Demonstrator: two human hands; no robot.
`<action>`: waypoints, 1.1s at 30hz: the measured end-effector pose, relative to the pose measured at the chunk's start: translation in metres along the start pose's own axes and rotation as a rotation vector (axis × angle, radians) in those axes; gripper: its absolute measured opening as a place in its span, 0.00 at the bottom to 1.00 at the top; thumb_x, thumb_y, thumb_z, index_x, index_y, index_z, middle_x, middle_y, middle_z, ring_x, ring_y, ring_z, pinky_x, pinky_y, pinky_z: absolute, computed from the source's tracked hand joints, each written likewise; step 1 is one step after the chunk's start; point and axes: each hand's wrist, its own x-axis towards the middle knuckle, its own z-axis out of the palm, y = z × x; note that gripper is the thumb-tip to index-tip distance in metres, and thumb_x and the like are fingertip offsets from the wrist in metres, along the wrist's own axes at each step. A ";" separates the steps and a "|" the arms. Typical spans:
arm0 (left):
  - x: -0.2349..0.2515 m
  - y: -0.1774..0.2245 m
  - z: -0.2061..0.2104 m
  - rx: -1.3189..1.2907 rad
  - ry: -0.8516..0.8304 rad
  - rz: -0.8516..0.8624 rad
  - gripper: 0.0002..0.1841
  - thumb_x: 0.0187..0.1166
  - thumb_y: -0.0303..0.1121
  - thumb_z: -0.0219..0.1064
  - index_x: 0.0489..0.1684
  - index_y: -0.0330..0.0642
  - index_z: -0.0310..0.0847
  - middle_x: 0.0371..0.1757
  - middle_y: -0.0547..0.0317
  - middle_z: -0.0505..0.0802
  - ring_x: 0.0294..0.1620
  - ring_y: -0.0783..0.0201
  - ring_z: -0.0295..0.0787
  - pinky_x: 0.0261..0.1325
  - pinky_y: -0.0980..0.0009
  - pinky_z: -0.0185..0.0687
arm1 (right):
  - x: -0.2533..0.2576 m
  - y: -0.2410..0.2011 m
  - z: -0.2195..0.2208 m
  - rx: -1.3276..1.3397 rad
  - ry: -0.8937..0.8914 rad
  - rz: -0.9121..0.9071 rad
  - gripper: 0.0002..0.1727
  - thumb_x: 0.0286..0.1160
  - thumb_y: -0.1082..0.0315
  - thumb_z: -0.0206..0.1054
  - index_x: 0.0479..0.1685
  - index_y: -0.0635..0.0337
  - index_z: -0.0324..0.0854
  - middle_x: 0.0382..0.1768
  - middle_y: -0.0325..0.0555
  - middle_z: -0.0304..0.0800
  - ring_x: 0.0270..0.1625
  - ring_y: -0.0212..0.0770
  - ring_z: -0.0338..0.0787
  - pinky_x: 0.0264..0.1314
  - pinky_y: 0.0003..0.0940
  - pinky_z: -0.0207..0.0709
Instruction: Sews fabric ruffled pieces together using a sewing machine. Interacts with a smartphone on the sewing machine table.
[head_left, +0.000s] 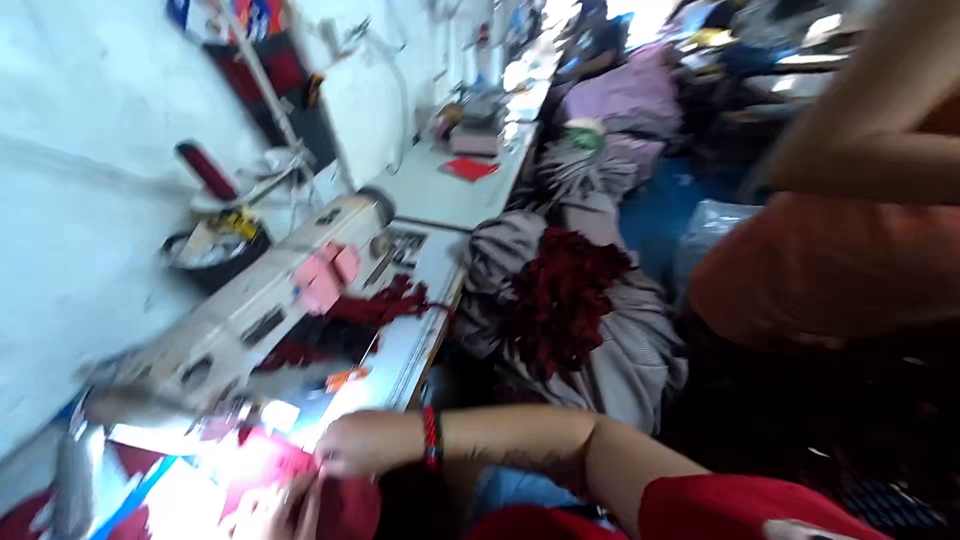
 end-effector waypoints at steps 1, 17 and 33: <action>0.000 -0.003 0.003 -0.001 0.048 0.006 0.13 0.80 0.39 0.67 0.44 0.41 0.95 0.42 0.50 0.97 0.52 0.44 0.92 0.63 0.34 0.75 | 0.002 -0.001 -0.003 0.041 -0.015 -0.001 0.11 0.83 0.71 0.64 0.45 0.72 0.89 0.42 0.62 0.93 0.50 0.55 0.93 0.59 0.54 0.83; -0.002 -0.017 -0.004 -0.151 -0.027 -0.157 0.10 0.83 0.40 0.68 0.45 0.50 0.95 0.43 0.61 0.95 0.54 0.59 0.89 0.70 0.35 0.66 | 0.019 0.005 0.000 0.174 -0.119 0.152 0.09 0.74 0.61 0.78 0.39 0.58 0.91 0.30 0.42 0.89 0.32 0.34 0.84 0.40 0.38 0.79; -0.031 0.001 -0.001 0.102 0.055 0.109 0.12 0.84 0.34 0.63 0.50 0.49 0.96 0.61 0.64 0.94 0.68 0.56 0.84 0.78 0.42 0.61 | -0.043 -0.020 0.055 -0.496 0.076 -0.111 0.12 0.78 0.74 0.64 0.54 0.69 0.87 0.46 0.60 0.84 0.44 0.58 0.90 0.37 0.49 0.86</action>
